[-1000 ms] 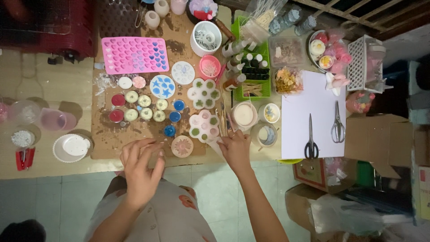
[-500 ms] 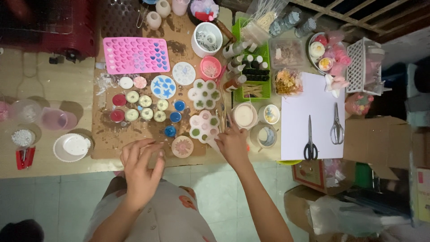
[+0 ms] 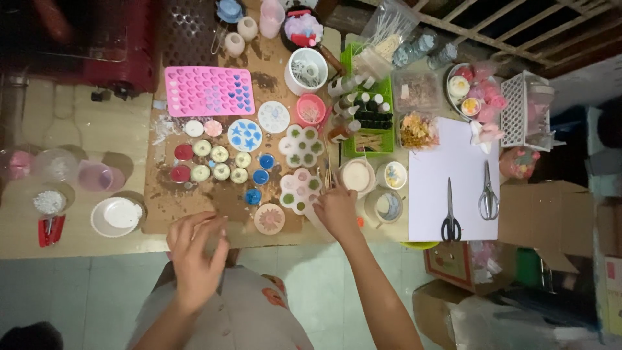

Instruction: Pouring melted wax into various molds and adding fragrances to create candles.

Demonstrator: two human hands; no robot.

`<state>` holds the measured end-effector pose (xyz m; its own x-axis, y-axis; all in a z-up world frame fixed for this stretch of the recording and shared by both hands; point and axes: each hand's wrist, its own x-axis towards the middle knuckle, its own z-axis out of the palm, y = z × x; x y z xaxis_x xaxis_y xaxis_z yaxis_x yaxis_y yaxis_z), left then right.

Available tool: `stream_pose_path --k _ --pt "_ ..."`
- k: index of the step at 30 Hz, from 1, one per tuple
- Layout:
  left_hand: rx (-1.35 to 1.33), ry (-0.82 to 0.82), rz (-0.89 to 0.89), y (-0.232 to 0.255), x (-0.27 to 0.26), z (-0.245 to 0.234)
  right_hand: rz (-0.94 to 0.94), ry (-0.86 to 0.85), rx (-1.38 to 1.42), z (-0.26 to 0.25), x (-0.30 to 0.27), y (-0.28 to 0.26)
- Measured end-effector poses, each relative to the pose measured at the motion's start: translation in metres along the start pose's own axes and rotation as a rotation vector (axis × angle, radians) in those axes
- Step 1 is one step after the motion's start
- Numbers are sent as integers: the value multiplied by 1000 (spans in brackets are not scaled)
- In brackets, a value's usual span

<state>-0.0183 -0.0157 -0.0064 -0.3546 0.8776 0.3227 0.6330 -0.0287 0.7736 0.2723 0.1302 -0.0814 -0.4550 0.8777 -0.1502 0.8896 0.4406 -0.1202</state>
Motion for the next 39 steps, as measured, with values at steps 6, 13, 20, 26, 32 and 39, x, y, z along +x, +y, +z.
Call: stream_pose_path --k 6,13,20,26,32,39 --pt "113 -29 -92 -25 -21 -24 199 76 250 -16 -14 5" --pt "151 -12 -121 -56 -46 -47 698 292 913 -5 -64 26" --pt "116 54 -193 -86 -52 -53 592 578 1887 -39 -37 12" --pt "40 10 -239 -106 -29 -77 365 384 1568 -97 67 -154" --pt "20 101 -200 -144 1 -153 155 419 1091 -1 145 -308" --pt "134 -58 -377 -234 7 -225 470 157 918 28 189 -386"
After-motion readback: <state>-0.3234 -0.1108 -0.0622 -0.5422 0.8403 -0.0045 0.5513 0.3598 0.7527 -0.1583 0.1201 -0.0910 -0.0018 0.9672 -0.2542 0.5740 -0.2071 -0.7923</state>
